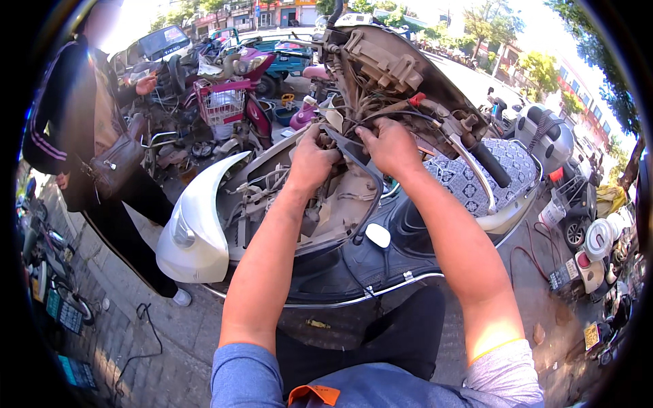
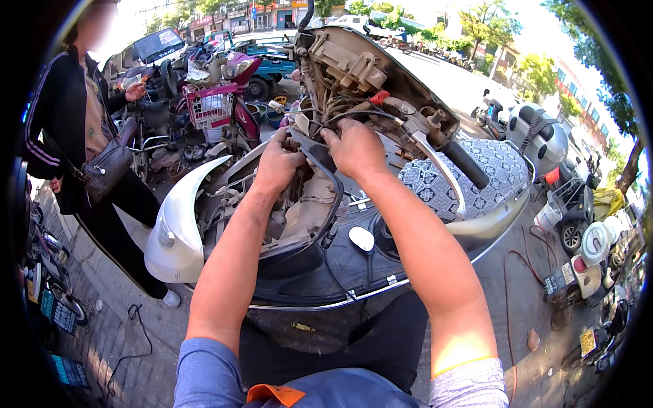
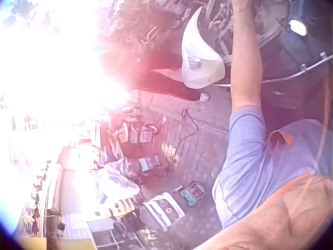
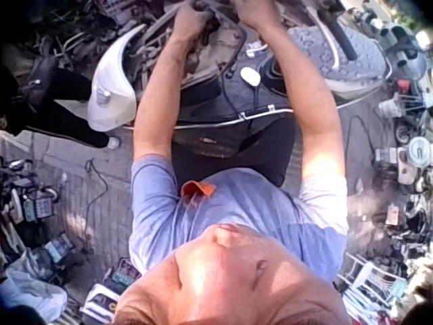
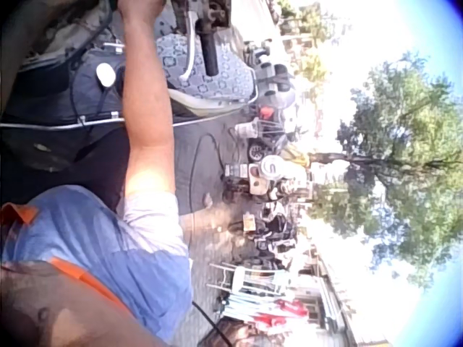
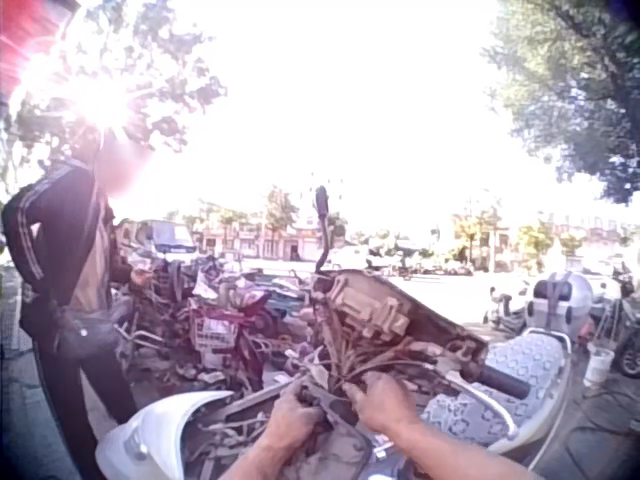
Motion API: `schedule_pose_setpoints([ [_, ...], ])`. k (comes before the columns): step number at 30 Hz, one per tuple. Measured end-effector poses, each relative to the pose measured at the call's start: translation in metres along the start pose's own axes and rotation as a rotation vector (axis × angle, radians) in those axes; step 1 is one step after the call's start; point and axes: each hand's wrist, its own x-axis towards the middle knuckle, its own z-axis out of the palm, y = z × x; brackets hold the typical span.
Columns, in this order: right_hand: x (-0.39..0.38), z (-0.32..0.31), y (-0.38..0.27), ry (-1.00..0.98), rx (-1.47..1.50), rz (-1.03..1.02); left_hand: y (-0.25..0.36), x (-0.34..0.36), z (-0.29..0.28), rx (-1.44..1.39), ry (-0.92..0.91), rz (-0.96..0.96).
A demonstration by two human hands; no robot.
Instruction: The person removes the front plastic housing of a scooter and uses their hands to disconnect and adjust the wiring and internal mechanical components near the handlebars. They reach inside the assembly to work on specific parts and briefly lower themselves to access the lower frame of the vehicle.
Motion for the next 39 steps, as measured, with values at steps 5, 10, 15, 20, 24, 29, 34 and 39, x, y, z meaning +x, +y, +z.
schedule_pose_setpoints([
  [5,-0.013,-0.005,0.001,0.048,-0.207,-0.089,0.002,0.01,-0.008,0.238,0.004,0.085],
  [10,-0.012,0.004,0.0,-0.047,0.436,0.148,0.01,0.003,-0.007,0.479,0.022,0.192],
  [15,-0.029,-0.022,-0.041,-0.192,0.104,0.091,-0.01,-0.003,-0.011,0.783,0.155,0.391],
  [20,-0.041,-0.035,-0.056,-0.298,-0.22,-0.082,-0.01,-0.022,0.01,0.834,0.214,0.298],
  [24,-0.039,-0.038,-0.057,-0.368,-0.303,-0.178,-0.011,-0.025,0.011,0.944,0.214,0.282],
  [29,-0.037,-0.04,-0.055,-0.39,-0.3,-0.23,0.003,-0.022,0.006,1.137,0.13,0.28],
  [34,-0.041,-0.039,-0.04,-0.355,-0.258,-0.272,0.03,-0.013,-0.016,1.337,0.007,0.305],
  [39,-0.045,-0.039,-0.04,-0.307,-0.288,-0.298,0.041,0.005,-0.033,1.545,-0.102,0.346],
])
